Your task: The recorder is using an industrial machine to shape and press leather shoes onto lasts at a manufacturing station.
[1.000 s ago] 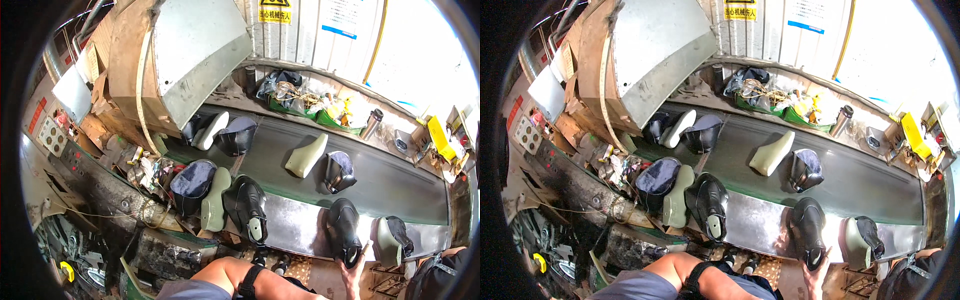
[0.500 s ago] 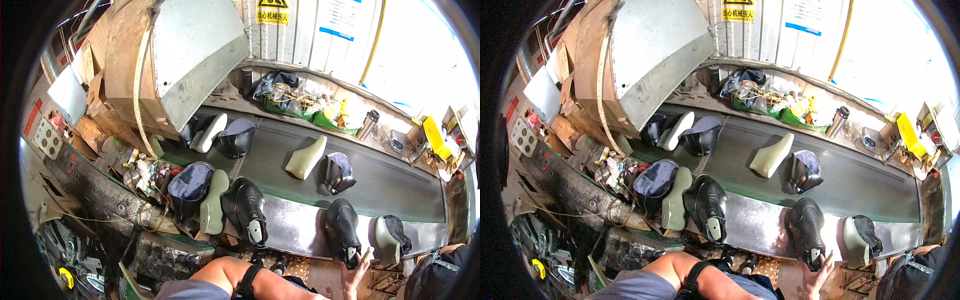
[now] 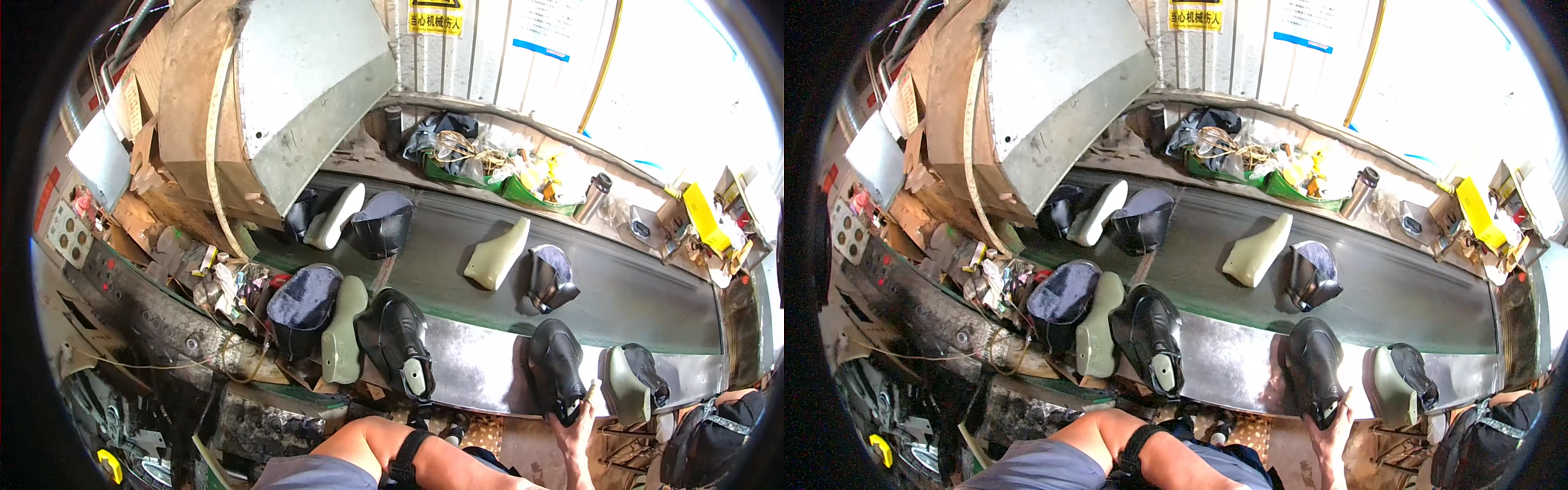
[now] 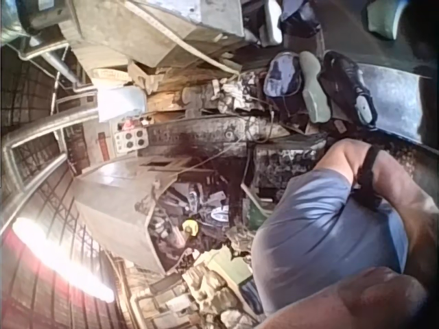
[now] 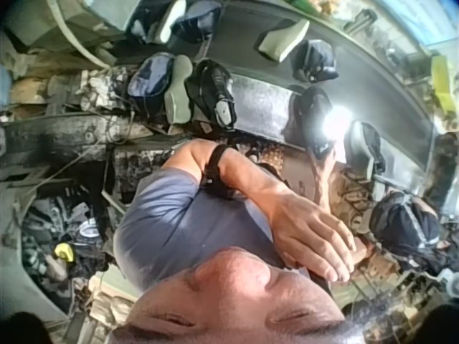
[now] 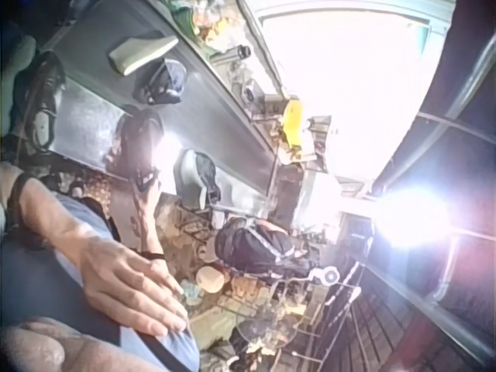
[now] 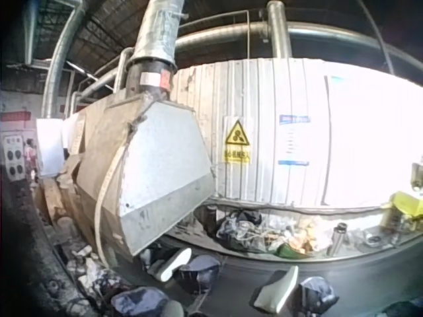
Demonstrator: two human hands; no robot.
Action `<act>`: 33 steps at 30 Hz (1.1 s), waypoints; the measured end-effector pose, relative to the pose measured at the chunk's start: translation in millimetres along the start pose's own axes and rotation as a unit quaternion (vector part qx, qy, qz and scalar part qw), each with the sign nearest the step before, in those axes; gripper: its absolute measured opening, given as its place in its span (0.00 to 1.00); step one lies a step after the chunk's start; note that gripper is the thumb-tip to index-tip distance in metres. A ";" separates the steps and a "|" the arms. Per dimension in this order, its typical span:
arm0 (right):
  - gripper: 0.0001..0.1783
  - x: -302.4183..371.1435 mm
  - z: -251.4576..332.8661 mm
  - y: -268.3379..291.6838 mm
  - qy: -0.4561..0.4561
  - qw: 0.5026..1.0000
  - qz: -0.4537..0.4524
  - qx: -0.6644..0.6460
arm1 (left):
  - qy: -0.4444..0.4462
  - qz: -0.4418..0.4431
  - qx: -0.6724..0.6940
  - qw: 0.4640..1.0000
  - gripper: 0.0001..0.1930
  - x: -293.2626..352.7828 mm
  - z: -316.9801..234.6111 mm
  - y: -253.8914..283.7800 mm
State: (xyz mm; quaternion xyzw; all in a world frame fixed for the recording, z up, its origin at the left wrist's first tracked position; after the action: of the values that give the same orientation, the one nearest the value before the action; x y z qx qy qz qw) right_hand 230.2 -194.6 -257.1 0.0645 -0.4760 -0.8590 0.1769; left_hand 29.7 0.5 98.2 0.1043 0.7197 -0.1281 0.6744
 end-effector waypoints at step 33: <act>0.39 -4.9 -12.1 2.5 0.002 1.000 0.003 -0.022 | 0.003 -0.050 -0.003 0.999 0.22 19.2 -14.9 16.0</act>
State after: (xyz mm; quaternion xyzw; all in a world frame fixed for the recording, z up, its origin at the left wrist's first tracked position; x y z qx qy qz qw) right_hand 238.8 -203.6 -261.8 0.0613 -0.4569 -0.8686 0.1816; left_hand 19.4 20.0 79.2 0.0665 0.7263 -0.1594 0.6653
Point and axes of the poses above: each hand's wrist, its own x-axis away from the middle knuckle, its own y-axis out of the back of the hand, z = x × y, the point moved 9 cm from there along -x, towards the middle knuckle, and after that the axes turned 7 degrees about z, right-handed, at the moved point
